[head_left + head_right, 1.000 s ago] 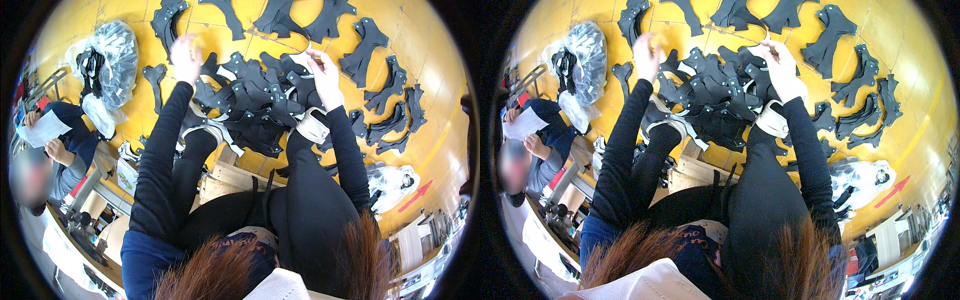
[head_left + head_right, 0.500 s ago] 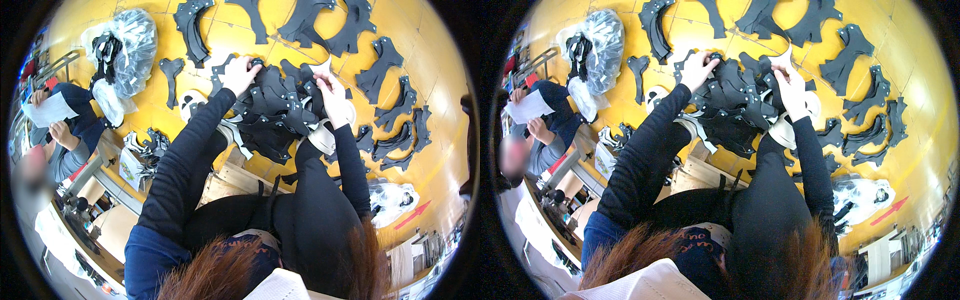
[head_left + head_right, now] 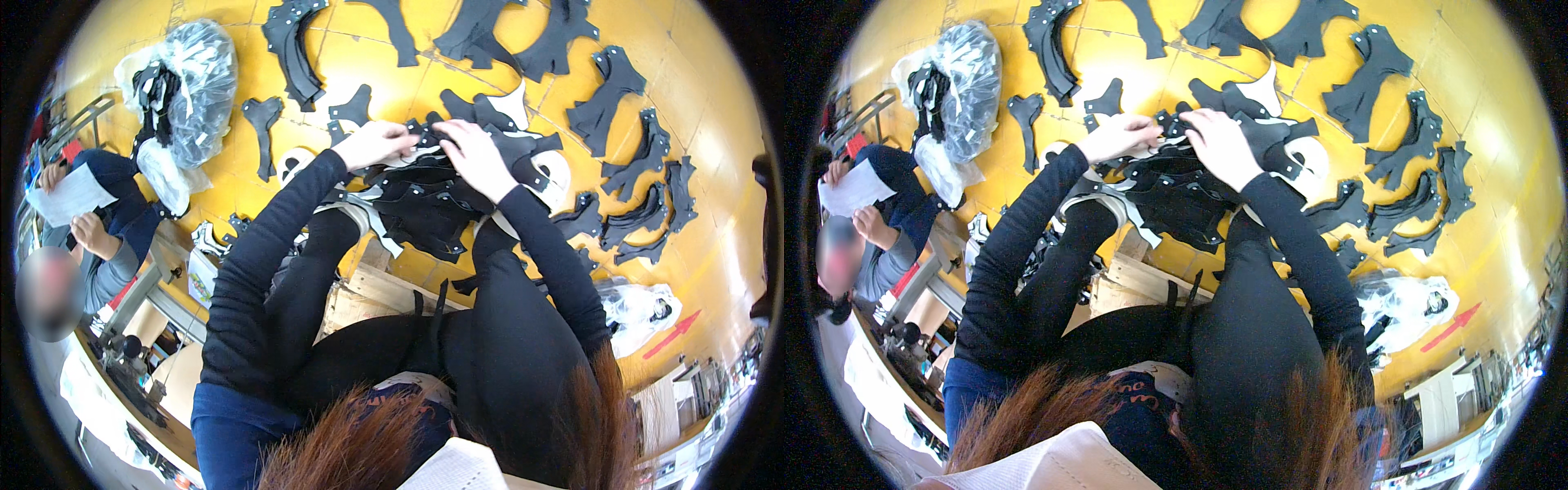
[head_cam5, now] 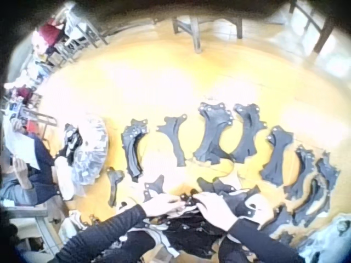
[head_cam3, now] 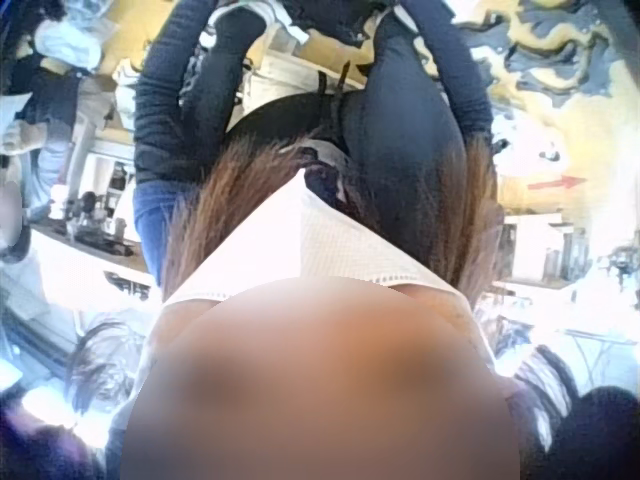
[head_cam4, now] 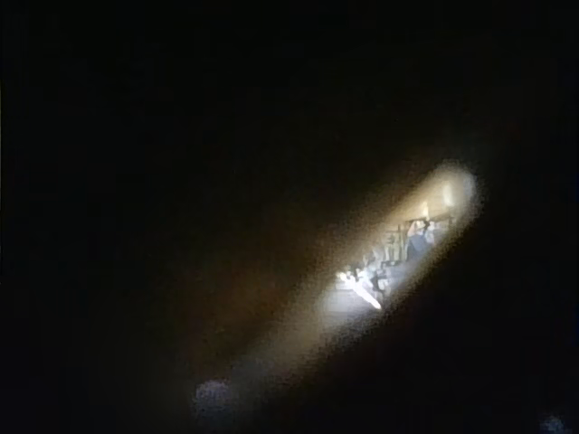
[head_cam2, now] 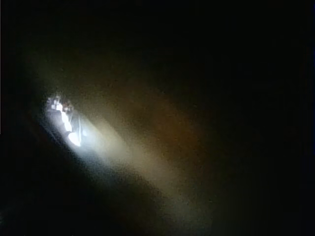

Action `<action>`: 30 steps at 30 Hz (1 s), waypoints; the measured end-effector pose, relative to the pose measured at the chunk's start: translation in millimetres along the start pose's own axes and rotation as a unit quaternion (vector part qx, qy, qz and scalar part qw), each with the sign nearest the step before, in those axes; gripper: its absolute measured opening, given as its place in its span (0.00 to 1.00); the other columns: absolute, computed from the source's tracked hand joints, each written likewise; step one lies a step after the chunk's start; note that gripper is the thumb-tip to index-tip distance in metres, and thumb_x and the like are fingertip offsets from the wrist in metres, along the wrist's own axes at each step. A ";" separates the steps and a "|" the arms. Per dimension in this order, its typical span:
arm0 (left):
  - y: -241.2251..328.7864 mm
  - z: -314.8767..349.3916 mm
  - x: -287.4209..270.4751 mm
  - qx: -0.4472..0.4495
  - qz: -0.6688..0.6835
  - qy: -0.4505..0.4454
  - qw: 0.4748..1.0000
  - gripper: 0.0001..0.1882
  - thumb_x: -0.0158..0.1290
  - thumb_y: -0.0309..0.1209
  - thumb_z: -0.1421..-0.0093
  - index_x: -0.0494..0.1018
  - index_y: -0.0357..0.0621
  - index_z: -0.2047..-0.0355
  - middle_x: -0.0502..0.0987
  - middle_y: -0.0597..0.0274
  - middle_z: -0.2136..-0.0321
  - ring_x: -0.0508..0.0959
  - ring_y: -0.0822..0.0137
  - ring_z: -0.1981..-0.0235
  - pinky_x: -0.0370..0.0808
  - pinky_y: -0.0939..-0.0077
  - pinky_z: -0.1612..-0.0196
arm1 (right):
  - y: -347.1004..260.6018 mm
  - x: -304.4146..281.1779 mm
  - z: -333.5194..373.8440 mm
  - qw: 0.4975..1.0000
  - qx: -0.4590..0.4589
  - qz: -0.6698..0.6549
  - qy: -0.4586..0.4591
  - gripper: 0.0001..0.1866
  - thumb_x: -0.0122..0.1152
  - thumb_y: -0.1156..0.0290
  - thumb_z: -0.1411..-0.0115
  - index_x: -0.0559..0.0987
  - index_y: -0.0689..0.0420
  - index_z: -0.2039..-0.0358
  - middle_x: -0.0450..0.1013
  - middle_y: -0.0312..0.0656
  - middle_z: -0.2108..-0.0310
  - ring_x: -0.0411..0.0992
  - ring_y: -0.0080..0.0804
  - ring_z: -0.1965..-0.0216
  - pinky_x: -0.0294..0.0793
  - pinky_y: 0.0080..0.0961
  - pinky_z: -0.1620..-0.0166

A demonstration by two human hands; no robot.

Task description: The person sits on the floor and repeatedly picks up black plastic parts, aligns them, and stacks them into a growing pile. The person handles the parts one at a time, occasionally adjusting their position before placing them on the stack.

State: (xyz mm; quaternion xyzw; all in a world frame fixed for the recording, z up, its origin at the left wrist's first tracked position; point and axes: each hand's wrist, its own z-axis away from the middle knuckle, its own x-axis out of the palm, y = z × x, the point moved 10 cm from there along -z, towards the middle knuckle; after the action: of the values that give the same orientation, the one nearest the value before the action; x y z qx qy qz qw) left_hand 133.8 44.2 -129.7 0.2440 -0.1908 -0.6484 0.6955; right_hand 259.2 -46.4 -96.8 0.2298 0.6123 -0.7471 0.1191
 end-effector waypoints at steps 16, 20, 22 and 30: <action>-15.8 -8.2 1.6 0.081 -0.091 0.045 0.992 0.52 0.71 0.32 0.56 0.55 0.50 0.33 0.65 0.55 0.47 0.69 0.61 0.54 0.70 0.69 0.49 | -17.8 13.7 29.3 0.987 -0.081 0.121 -0.061 0.05 0.61 0.66 0.44 0.81 0.52 0.69 0.75 0.32 0.67 0.72 0.29 0.57 0.59 0.36 0.37; -22.2 -12.6 0.9 0.065 -0.069 0.041 0.995 0.53 0.72 0.32 0.57 0.54 0.48 0.33 0.66 0.55 0.48 0.69 0.65 0.58 0.70 0.73 0.53 | -15.6 15.8 30.2 0.986 -0.072 0.130 -0.069 0.06 0.60 0.65 0.43 0.80 0.52 0.67 0.74 0.32 0.67 0.73 0.28 0.58 0.58 0.35 0.37; -24.1 -12.7 1.2 0.060 -0.077 0.045 0.994 0.51 0.72 0.33 0.57 0.57 0.47 0.34 0.67 0.55 0.50 0.69 0.65 0.57 0.70 0.73 0.52 | -14.6 15.5 30.6 0.987 -0.068 0.127 -0.065 0.07 0.60 0.65 0.43 0.80 0.52 0.66 0.74 0.32 0.67 0.73 0.28 0.58 0.58 0.35 0.37; -23.5 -9.5 6.3 0.035 -0.088 0.009 0.995 0.31 0.70 0.34 0.53 0.71 0.40 0.50 0.74 0.61 0.59 0.72 0.66 0.57 0.68 0.74 0.47 | -15.3 12.1 28.8 0.990 -0.055 0.112 -0.064 0.16 0.60 0.66 0.43 0.76 0.51 0.53 0.72 0.36 0.55 0.71 0.33 0.51 0.60 0.40 0.38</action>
State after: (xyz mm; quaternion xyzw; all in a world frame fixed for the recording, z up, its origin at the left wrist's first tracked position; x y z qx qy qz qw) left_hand 120.9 37.9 -151.4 0.2903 -0.1850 -0.6973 0.6287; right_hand 236.0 -69.7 -85.4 0.2417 0.6138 -0.7077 0.2531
